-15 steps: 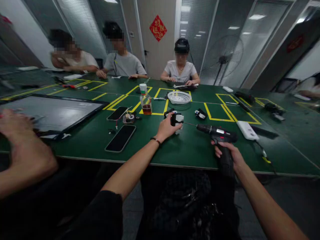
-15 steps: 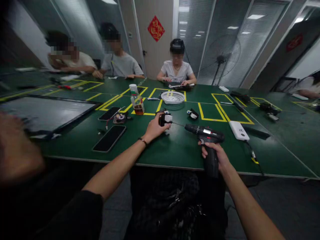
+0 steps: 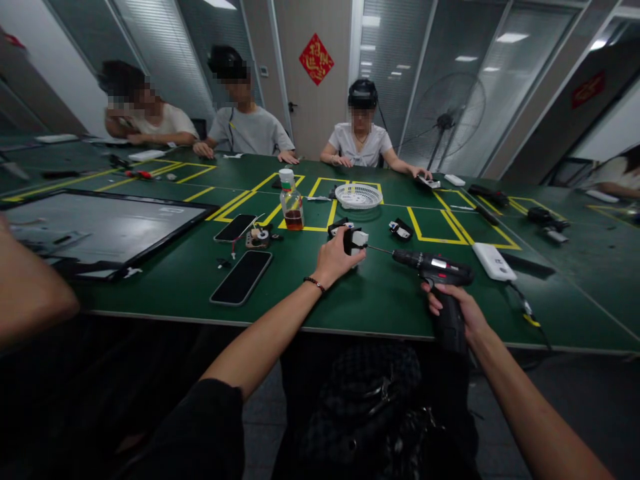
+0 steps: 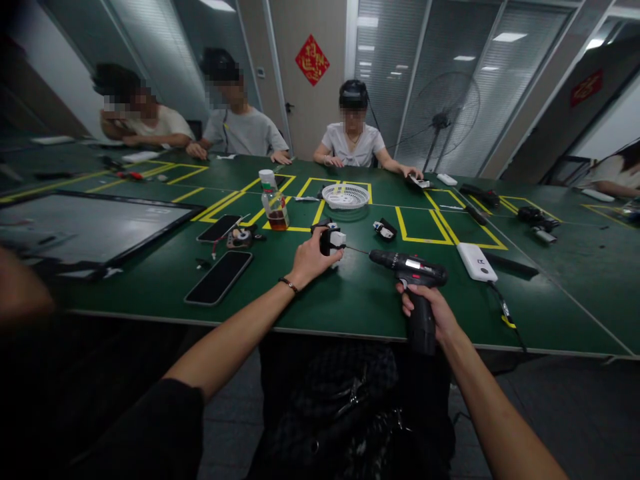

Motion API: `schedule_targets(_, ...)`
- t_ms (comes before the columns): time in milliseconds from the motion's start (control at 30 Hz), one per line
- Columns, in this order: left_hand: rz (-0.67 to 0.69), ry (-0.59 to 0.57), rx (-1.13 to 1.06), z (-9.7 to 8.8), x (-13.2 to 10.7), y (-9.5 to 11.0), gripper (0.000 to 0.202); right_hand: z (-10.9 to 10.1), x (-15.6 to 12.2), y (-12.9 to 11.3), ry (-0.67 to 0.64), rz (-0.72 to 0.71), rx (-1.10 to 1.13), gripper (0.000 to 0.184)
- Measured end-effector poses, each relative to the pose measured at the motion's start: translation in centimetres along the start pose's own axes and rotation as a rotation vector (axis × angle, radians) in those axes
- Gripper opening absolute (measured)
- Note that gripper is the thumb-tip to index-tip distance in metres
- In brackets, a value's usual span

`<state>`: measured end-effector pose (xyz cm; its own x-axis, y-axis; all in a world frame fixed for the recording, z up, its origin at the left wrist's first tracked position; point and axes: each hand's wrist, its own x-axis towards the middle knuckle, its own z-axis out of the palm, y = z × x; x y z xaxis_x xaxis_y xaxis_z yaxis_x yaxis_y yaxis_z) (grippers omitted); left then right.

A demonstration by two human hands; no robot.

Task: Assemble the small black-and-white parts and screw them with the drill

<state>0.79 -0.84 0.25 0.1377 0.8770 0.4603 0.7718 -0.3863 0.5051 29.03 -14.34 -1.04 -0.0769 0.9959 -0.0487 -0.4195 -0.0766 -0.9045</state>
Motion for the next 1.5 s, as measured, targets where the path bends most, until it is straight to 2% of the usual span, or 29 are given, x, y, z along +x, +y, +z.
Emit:
schedule_targets(267, -0.058, -0.034, -0.028, -0.26, -0.01, 0.32, 0.066, -0.19, 0.01, -0.01, -0.004, 0.015, 0.009, 0.021)
schedule_targets(667, -0.03, -0.016, -0.033, 0.09, 0.11, -0.17, 0.067, -0.52, 0.19, 0.17, -0.03, 0.008, 0.008, 0.014)
schedule_targets(1067, -0.038, -0.016, -0.064, 0.29, 0.14, -0.3, 0.067, -0.4, 0.12, 0.13, -0.015, -0.003, 0.01, 0.019)
schedule_targets(1333, -0.087, -0.052, -0.114, -0.22, 0.16, 0.11, 0.066, 0.34, -0.06, -0.19, 0.022, -0.031, -0.018, 0.025)
schedule_targets(1500, -0.129, -0.058, -0.197, 0.19, 0.28, -0.21, 0.067, 0.16, -0.14, -0.21, 0.019, -0.005, -0.03, 0.017)
